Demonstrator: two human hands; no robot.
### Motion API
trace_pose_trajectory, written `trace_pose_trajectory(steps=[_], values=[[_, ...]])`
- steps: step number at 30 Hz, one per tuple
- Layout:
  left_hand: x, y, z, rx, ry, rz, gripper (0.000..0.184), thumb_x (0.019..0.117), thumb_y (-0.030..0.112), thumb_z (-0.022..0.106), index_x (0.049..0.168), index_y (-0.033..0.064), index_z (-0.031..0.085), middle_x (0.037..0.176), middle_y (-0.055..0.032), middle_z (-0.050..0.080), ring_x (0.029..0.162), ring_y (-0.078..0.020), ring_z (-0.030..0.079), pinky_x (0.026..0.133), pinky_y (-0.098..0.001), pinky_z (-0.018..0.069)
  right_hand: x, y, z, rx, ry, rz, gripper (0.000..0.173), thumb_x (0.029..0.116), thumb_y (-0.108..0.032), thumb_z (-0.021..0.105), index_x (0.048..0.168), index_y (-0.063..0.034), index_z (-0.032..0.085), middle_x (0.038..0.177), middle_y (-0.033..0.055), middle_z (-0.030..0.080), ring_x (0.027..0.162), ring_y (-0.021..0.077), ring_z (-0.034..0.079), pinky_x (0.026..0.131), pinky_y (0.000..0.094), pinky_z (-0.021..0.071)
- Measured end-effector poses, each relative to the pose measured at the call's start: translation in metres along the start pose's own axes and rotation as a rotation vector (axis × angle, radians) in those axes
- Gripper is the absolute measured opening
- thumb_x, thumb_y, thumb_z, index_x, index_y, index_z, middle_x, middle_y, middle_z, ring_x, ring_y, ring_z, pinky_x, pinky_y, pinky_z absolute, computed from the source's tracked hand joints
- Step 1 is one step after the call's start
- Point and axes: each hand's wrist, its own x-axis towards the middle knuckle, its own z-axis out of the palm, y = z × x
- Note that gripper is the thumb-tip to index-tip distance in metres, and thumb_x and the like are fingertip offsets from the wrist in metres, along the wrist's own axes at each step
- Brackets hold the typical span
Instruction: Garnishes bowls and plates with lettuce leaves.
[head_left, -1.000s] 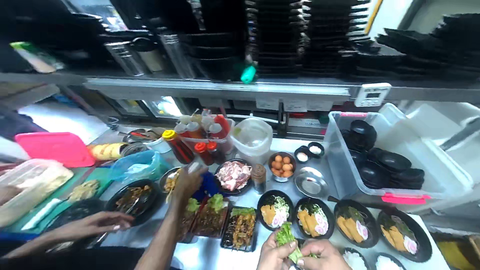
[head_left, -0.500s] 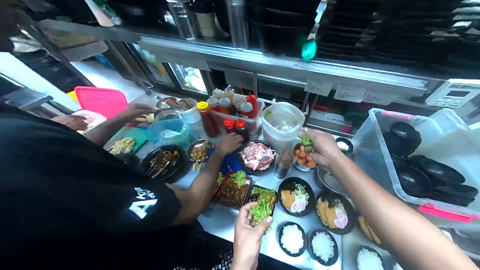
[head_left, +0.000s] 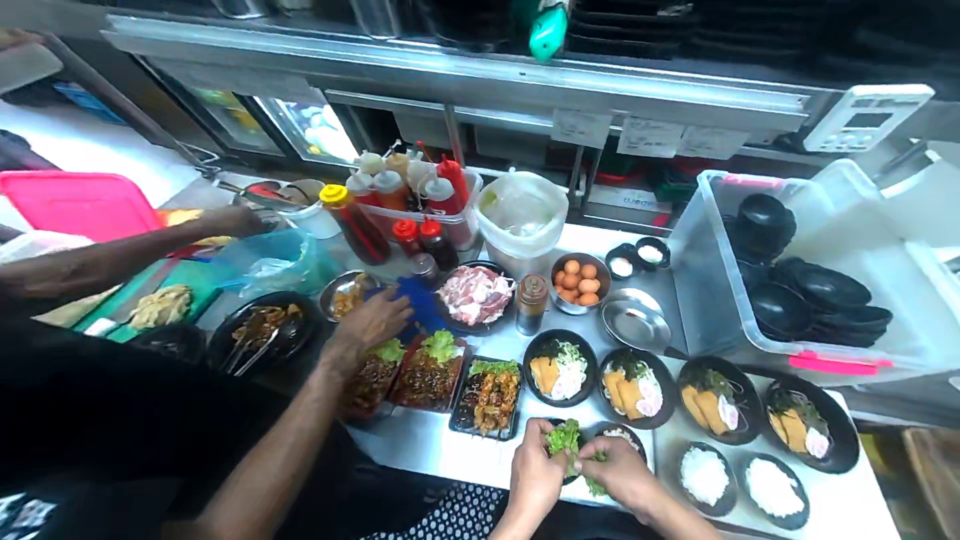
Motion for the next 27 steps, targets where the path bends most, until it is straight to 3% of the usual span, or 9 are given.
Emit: trace_pose_trajectory(steps=[2,5,9,12,15,18,21,24,27], values=[[0.008,0.002,0.003,0.187,0.016,-0.029,0.049,0.0842,0.022,0.078,0.127,0.0143,0.056,0.091,-0.0033,0.073,0.082,-0.0212,0.072,0.077,-0.0479,0.0616,-0.006,0.001,-0.003,0.003,0.037,0.000,0.021,0.0863,-0.036,0.079,0.097,-0.0192,0.078,0.094,-0.0007,0.075,0.086,0.0146,0.071,0.079,0.0428,0.0599],[0.012,0.005,0.007,0.406,0.021,-0.041,0.052,0.0853,0.024,0.075,0.132,0.0155,0.054,0.094,-0.0060,0.073,0.086,-0.0254,0.073,0.078,-0.0512,0.0611,-0.022,0.002,-0.013,0.139,0.046,-0.012,0.023,0.0885,-0.038,0.078,0.100,-0.0179,0.077,0.092,0.0012,0.074,0.076,0.0151,0.068,0.065,0.0383,0.0568],[0.005,0.008,0.015,0.687,0.111,0.062,0.054,0.0843,0.027,0.073,0.135,0.0178,0.056,0.126,-0.0083,0.064,0.104,-0.0271,0.070,0.078,-0.0493,0.0621,-0.046,0.004,-0.028,0.585,-0.039,0.076,0.031,0.0998,-0.036,0.066,0.117,-0.0112,0.072,0.103,0.0101,0.075,0.073,0.0184,0.067,0.056,0.0328,0.0525],[0.002,0.003,0.018,0.794,0.227,0.153,0.058,0.0788,0.033,0.077,0.132,0.0188,0.060,0.124,-0.0105,0.062,0.108,-0.0294,0.067,0.074,-0.0465,0.0616,-0.054,0.007,-0.035,0.902,-0.145,0.108,0.035,0.1051,-0.035,0.053,0.127,-0.0107,0.066,0.112,0.0145,0.072,0.072,0.0166,0.065,0.055,0.0279,0.0501],[-0.013,0.012,0.010,0.683,0.228,0.242,0.074,0.0785,0.046,0.078,0.143,0.0189,0.055,0.132,-0.0118,0.059,0.116,-0.0294,0.063,0.083,-0.0463,0.0611,-0.054,0.007,-0.038,1.079,-0.186,0.103,0.036,0.1036,-0.028,0.046,0.131,-0.0105,0.062,0.119,0.0171,0.070,0.080,0.0198,0.067,0.058,0.0299,0.0523],[-0.033,0.028,0.004,0.318,0.160,0.524,0.066,0.0850,0.051,0.076,0.140,0.0192,0.060,0.128,-0.0048,0.062,0.116,-0.0185,0.061,0.092,-0.0400,0.0586,-0.053,0.004,-0.039,1.110,-0.183,0.063,0.036,0.1033,-0.025,0.045,0.130,-0.0093,0.063,0.120,0.0172,0.069,0.082,0.0210,0.067,0.061,0.0316,0.0537],[-0.037,0.049,0.007,0.088,-0.066,0.557,0.052,0.0886,0.045,0.077,0.135,0.0260,0.066,0.117,0.0027,0.065,0.100,-0.0102,0.063,0.080,-0.0309,0.0585,-0.052,0.001,-0.040,1.059,-0.248,-0.002,0.037,0.1025,-0.034,0.054,0.128,-0.0101,0.066,0.115,0.0157,0.069,0.083,0.0205,0.066,0.065,0.0338,0.0555],[-0.025,0.058,0.010,0.138,-0.198,0.549,0.026,0.0864,0.032,0.075,0.113,0.0336,0.078,0.112,0.0076,0.065,0.106,-0.0090,0.061,0.090,-0.0352,0.0559,-0.056,-0.007,-0.041,0.930,-0.274,-0.056,0.044,0.1014,-0.051,0.058,0.125,-0.0142,0.065,0.104,0.0098,0.070,0.078,0.0170,0.066,0.064,0.0326,0.0561],[-0.022,0.063,0.011,-0.042,-0.207,0.441,0.011,0.0911,0.025,0.072,0.099,0.0214,0.079,0.112,0.0027,0.069,0.100,-0.0111,0.066,0.082,-0.0323,0.0603,-0.059,-0.003,-0.043,0.817,-0.218,-0.120,0.042,0.1021,-0.044,0.061,0.131,-0.0137,0.065,0.104,0.0111,0.071,0.077,0.0180,0.066,0.061,0.0332,0.0557]])
